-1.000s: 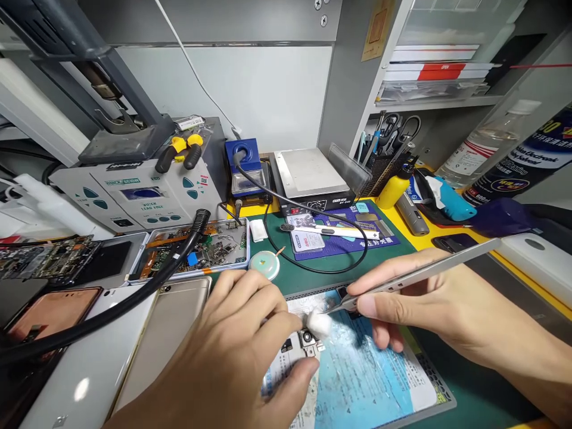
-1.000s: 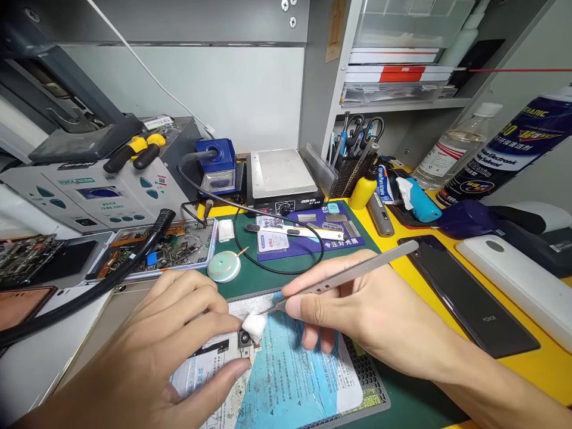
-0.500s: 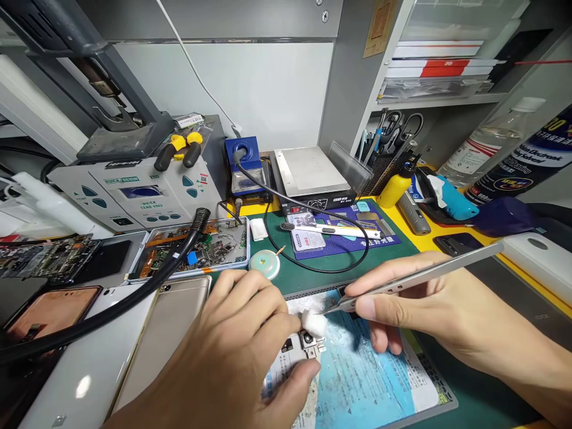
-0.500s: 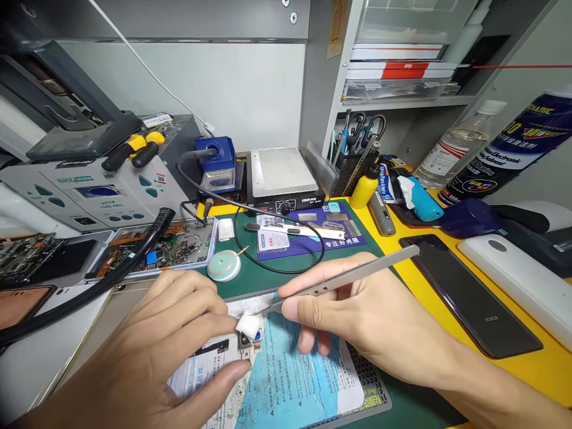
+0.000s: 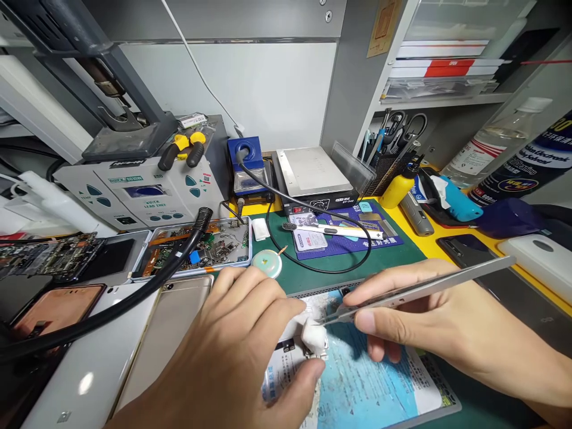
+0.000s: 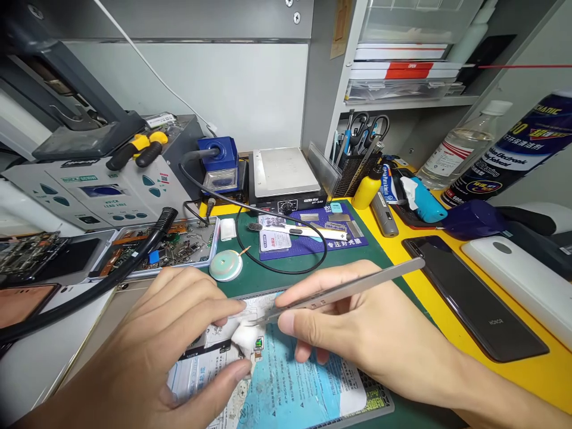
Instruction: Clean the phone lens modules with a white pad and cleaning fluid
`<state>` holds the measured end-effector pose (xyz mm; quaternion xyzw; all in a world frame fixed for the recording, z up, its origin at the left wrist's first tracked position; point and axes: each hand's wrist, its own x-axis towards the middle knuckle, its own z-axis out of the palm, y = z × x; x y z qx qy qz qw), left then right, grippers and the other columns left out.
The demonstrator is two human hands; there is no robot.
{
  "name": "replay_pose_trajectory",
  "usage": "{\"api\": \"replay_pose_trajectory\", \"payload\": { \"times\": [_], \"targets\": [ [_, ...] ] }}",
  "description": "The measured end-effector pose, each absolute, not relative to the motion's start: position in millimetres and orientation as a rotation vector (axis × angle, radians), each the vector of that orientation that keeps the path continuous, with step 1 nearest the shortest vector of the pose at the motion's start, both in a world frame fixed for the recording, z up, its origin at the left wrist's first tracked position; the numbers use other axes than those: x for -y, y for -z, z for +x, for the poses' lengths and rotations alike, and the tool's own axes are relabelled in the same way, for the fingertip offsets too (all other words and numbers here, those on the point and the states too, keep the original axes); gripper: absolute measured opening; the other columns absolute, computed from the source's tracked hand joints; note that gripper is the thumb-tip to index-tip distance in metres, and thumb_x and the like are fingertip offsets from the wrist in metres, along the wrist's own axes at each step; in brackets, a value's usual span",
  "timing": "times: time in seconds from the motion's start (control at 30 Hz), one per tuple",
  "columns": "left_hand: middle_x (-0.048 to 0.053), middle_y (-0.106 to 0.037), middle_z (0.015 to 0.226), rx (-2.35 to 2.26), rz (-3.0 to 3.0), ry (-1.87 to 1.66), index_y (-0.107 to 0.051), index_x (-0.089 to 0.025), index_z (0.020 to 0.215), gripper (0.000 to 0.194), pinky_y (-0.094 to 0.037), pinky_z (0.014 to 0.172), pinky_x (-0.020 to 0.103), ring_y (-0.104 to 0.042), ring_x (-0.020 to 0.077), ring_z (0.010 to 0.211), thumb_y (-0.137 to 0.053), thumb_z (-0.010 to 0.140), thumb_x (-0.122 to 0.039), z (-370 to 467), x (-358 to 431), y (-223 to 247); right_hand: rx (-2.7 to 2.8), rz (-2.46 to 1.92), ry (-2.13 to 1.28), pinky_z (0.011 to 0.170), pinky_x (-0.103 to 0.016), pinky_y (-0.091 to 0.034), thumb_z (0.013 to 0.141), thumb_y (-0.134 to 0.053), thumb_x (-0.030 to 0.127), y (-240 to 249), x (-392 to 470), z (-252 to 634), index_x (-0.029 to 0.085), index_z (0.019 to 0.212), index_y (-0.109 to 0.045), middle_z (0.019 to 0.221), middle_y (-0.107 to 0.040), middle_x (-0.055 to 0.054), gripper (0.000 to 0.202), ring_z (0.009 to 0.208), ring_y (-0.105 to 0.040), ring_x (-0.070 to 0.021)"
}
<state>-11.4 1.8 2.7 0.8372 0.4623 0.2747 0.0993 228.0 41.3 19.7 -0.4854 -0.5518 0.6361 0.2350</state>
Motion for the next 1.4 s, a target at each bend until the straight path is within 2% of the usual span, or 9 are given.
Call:
{"api": "replay_pose_trajectory", "payload": {
  "times": [0.1,0.23,0.5,0.63,0.8,0.97,1.07,1.2,1.4],
  "targets": [
    [-0.001,-0.064,0.084,-1.347,2.434,-0.793,-0.067,-0.022,0.093,0.018,-0.041,0.079,0.042,-0.054,0.0219,0.082,-0.072,0.076,-0.017,-11,0,-3,1.519,-1.313,-1.761,0.051,-0.017,-0.054,0.071,-0.087,0.023,-16,-40,229,0.023,0.092,-0.081,0.064,-0.078,-0.002,0.022,0.057,-0.073,-0.0169],
    [-0.001,-0.062,0.085,-1.371,2.37,-0.778,-0.065,-0.022,0.09,0.013,-0.04,0.084,0.042,-0.054,0.0213,0.084,-0.07,0.079,-0.016,-10,1,-4,1.523,-1.263,-1.768,0.05,-0.017,-0.054,0.071,-0.087,0.023,-14,-41,231,0.025,0.093,-0.081,0.064,-0.079,-0.002,0.024,0.056,-0.073,-0.0168],
    [-0.001,-0.061,0.082,-1.29,2.404,-0.828,-0.063,-0.02,0.084,0.015,-0.039,0.079,0.041,-0.052,0.02,0.08,-0.072,0.074,-0.013,-11,-2,0,1.447,-1.264,-1.84,0.051,-0.018,-0.054,0.074,-0.086,0.028,-19,-43,232,0.022,0.094,-0.08,0.062,-0.078,-0.003,0.022,0.054,-0.069,-0.0145],
    [0.0,-0.061,0.082,-1.357,2.4,-0.794,-0.062,-0.02,0.085,0.013,-0.039,0.078,0.04,-0.052,0.0206,0.082,-0.07,0.078,-0.013,-11,2,-1,1.474,-1.281,-1.807,0.055,-0.02,-0.056,0.077,-0.084,0.029,-24,-43,232,0.021,0.096,-0.08,0.065,-0.079,-0.004,0.02,0.057,-0.07,-0.0153],
    [0.001,-0.061,0.082,-1.328,2.435,-0.798,-0.064,-0.02,0.087,0.01,-0.039,0.075,0.039,-0.052,0.0211,0.081,-0.07,0.079,-0.015,-10,2,-2,1.591,-1.313,-1.672,0.053,-0.015,-0.055,0.073,-0.086,0.025,-22,-37,234,0.024,0.088,-0.082,0.065,-0.079,-0.002,0.016,0.058,-0.071,-0.0148],
    [0.001,-0.06,0.076,-1.249,2.469,-0.845,-0.063,-0.018,0.081,0.011,-0.039,0.071,0.039,-0.052,0.0206,0.078,-0.072,0.076,-0.013,-13,-2,7,1.749,-1.185,-1.455,0.049,-0.018,-0.057,0.074,-0.085,0.024,-17,-33,234,0.03,0.087,-0.083,0.087,-0.083,-0.002,0.015,0.064,-0.076,-0.0188],
    [0.001,-0.061,0.078,-1.271,2.46,-0.843,-0.064,-0.018,0.083,0.011,-0.039,0.072,0.039,-0.052,0.0207,0.079,-0.071,0.077,-0.013,-15,-1,7,1.921,-1.055,-1.311,0.058,-0.019,-0.06,0.075,-0.084,0.019,-17,-33,230,0.029,0.087,-0.084,0.09,-0.083,-0.001,0.016,0.079,-0.078,-0.0214],
    [0.0,-0.061,0.081,-1.335,2.415,-0.81,-0.063,-0.02,0.084,0.012,-0.039,0.076,0.039,-0.052,0.0202,0.082,-0.071,0.078,-0.014,-12,3,1,2.039,-0.998,-1.165,0.073,-0.019,-0.062,0.077,-0.082,0.016,-18,-32,228,0.029,0.09,-0.083,0.09,-0.083,0.001,0.018,0.083,-0.078,-0.0185],
    [-0.001,-0.061,0.085,-1.352,2.385,-0.797,-0.065,-0.022,0.089,0.019,-0.041,0.079,0.04,-0.054,0.0211,0.084,-0.072,0.075,-0.013,-11,3,-2,2.095,-1.032,-1.094,0.068,-0.018,-0.062,0.08,-0.08,0.018,-21,-33,226,0.027,0.088,-0.083,0.091,-0.083,0.0,0.012,0.083,-0.079,-0.0194]
  ]
}}
